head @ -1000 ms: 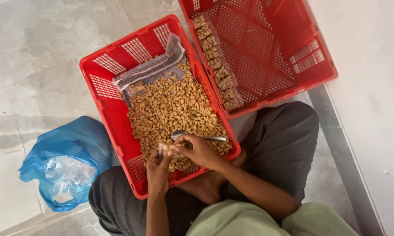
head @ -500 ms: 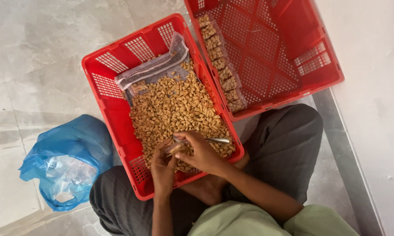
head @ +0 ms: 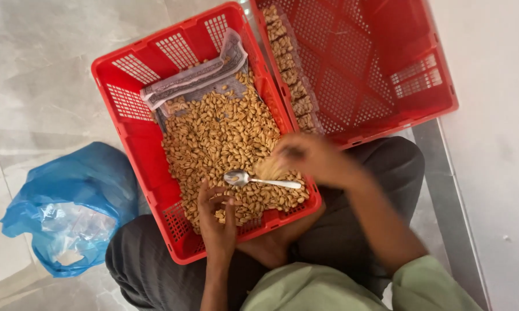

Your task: A person sitting on the floor is manually packaging peanuts from a red crate into small individual plastic bags using their hands and a spoon.

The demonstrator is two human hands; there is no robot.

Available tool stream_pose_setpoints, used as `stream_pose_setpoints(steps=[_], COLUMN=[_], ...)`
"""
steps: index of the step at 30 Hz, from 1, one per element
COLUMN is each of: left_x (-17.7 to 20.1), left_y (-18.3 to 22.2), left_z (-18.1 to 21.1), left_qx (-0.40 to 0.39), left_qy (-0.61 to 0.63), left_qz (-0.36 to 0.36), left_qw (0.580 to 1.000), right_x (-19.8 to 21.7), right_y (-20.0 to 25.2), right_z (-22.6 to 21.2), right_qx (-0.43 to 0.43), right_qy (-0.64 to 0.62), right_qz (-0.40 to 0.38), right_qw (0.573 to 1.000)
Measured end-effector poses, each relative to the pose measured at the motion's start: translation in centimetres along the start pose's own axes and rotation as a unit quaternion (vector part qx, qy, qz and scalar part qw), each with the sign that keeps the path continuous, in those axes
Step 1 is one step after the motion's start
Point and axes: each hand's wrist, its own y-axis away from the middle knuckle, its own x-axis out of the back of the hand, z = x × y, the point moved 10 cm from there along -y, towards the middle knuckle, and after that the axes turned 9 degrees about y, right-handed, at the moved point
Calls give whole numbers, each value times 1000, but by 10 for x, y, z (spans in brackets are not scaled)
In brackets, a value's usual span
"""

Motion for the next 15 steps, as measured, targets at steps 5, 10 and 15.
stream_pose_setpoints(steps=[5, 10, 15], left_x=[1, -2, -7], left_y=[-3, -2, -3], left_z=[0, -8, -23], left_qx=[1, 15, 64], left_qy=[-37, -54, -71], left_qz=[1, -8, -15], left_qw=[999, 998, 995], right_x=[106, 139, 127], right_y=[-4, -18, -43], right_z=[48, 127, 217], right_qx=[-93, -219, -144], right_qy=[69, 226, 264], right_qz=[61, -13, -119], right_qw=[991, 949, 946])
